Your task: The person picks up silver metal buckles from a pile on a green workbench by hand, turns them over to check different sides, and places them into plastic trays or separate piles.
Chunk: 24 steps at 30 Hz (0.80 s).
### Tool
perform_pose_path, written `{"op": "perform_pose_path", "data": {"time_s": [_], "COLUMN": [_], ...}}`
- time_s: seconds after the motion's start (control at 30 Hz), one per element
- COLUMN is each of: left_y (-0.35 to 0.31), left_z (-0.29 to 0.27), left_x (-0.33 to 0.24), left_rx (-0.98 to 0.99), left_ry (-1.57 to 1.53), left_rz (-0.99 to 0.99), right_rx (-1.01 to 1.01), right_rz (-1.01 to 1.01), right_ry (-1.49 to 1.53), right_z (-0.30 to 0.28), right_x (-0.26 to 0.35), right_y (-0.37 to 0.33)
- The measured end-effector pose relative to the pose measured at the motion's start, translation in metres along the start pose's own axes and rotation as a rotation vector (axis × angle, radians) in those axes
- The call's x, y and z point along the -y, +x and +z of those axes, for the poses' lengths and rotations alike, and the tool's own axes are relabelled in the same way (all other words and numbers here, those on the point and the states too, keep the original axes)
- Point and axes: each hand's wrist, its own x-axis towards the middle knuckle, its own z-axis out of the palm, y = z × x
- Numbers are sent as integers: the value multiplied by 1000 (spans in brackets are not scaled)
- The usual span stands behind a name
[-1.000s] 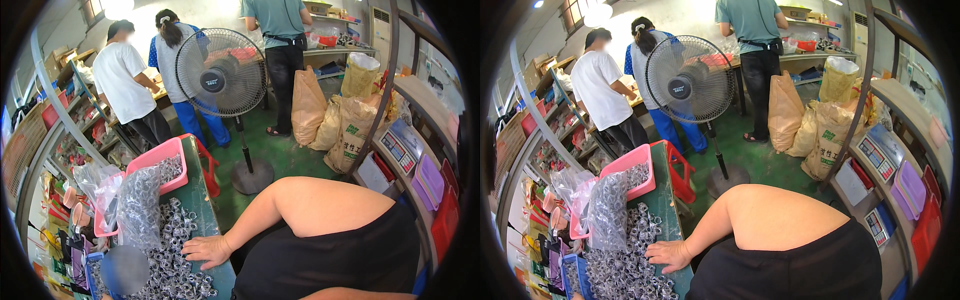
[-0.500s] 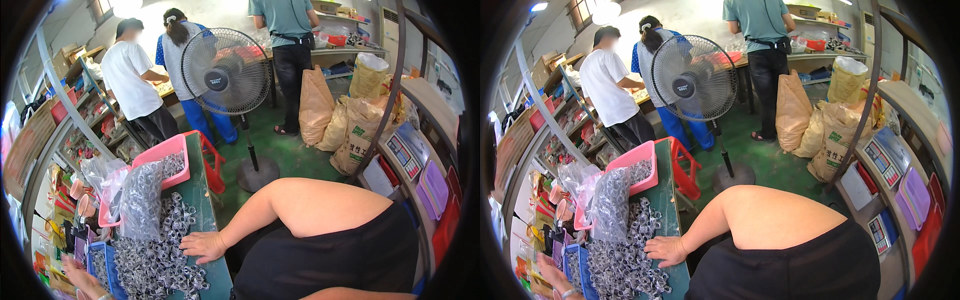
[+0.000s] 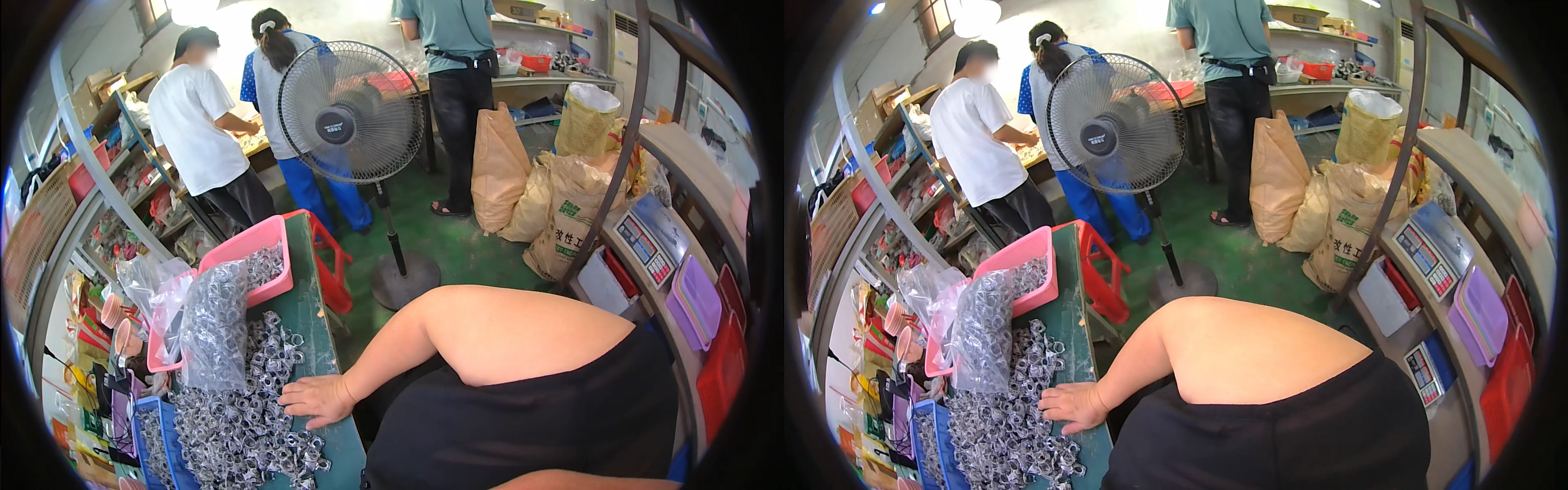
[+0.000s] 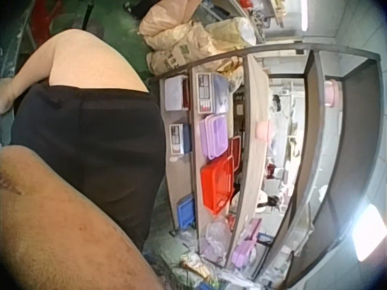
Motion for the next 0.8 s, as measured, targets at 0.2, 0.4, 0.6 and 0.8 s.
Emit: {"op": "perform_pose_path", "data": {"time_s": [0.2, 0.4, 0.6, 0.8], "left_y": [-19, -26, -32, -31], "left_z": [22, 35, 39, 14], "left_x": [17, 19, 15, -16], "left_rx": [68, 90, 79, 37], "left_ry": [110, 152, 171, 209], "left_rz": [-78, -91, -66, 128], "right_rx": [5, 27, -43, -45], "right_rz": [31, 57, 40, 6], "right_ry": [8, 74, 31, -11], "right_z": [-1, -4, -2, 2], "right_x": [-1, -2, -5, -2], "right_y": [-1, -3, -6, 3]}}
